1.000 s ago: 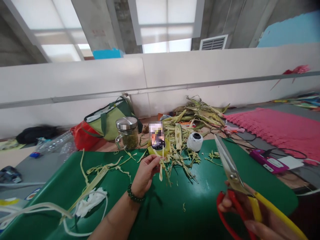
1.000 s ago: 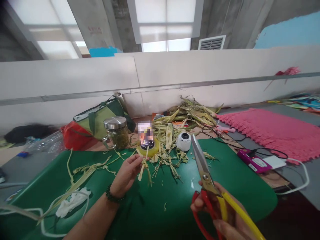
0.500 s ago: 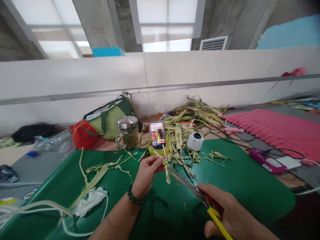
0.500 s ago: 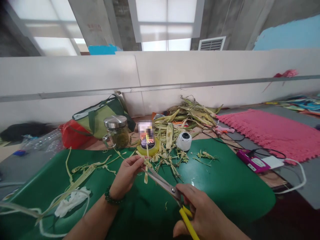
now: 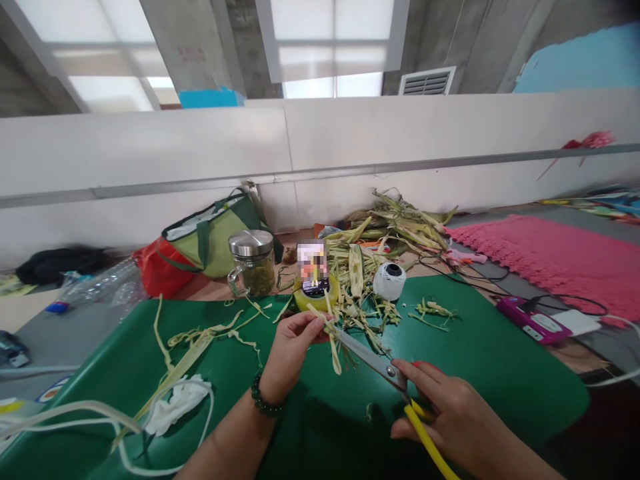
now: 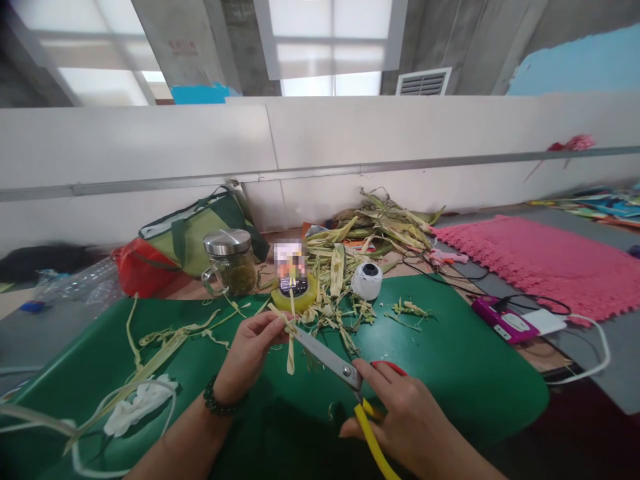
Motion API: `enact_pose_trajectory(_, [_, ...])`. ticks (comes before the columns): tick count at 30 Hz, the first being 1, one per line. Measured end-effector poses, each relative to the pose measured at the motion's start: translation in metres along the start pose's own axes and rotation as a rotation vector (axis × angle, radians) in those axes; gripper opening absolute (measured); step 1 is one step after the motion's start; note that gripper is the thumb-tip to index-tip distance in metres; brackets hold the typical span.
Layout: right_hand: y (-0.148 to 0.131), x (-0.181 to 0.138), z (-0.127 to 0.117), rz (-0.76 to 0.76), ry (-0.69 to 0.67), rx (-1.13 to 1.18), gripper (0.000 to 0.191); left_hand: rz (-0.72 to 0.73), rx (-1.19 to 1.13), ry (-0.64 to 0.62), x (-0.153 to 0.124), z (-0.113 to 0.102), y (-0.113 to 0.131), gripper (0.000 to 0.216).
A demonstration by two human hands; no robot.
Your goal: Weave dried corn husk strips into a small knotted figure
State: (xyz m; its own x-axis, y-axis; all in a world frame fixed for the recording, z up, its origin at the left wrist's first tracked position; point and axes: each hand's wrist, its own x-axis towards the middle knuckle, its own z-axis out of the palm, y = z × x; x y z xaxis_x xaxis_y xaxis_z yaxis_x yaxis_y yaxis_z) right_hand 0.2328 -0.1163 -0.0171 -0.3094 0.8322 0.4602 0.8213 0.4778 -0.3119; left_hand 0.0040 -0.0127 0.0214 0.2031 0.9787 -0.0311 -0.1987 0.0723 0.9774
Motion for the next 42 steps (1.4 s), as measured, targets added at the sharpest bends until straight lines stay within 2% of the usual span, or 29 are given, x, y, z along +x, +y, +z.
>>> enact_pose_trajectory(10, [0.003,0.001,0.008,-0.034,0.052,-0.129,0.051,0.049,0.033,-0.04,-0.002,0.0,-0.001,0.037])
enact_pose_trajectory(25, [0.0,0.006,0.01,-0.072,0.101,-0.028,0.045,0.008,0.011,-0.076,-0.003,-0.004,-0.006,0.036])
enact_pose_trajectory(29, [0.0,0.004,0.013,-0.018,0.045,0.081,0.039,0.013,-0.006,-0.093,-0.003,-0.003,-0.006,0.035])
enact_pose_trajectory(34, [-0.005,0.004,0.013,0.09,-0.125,0.208,0.028,0.03,0.002,-0.059,-0.003,-0.002,-0.004,0.036])
enact_pose_trajectory(39, [-0.012,0.005,0.001,0.087,-0.228,0.235,0.031,0.026,0.035,-0.04,-0.003,-0.001,-0.004,0.037])
enact_pose_trajectory(42, [-0.014,0.005,-0.007,0.092,-0.204,0.182,0.037,0.022,0.057,-0.047,-0.003,-0.001,-0.004,0.038])
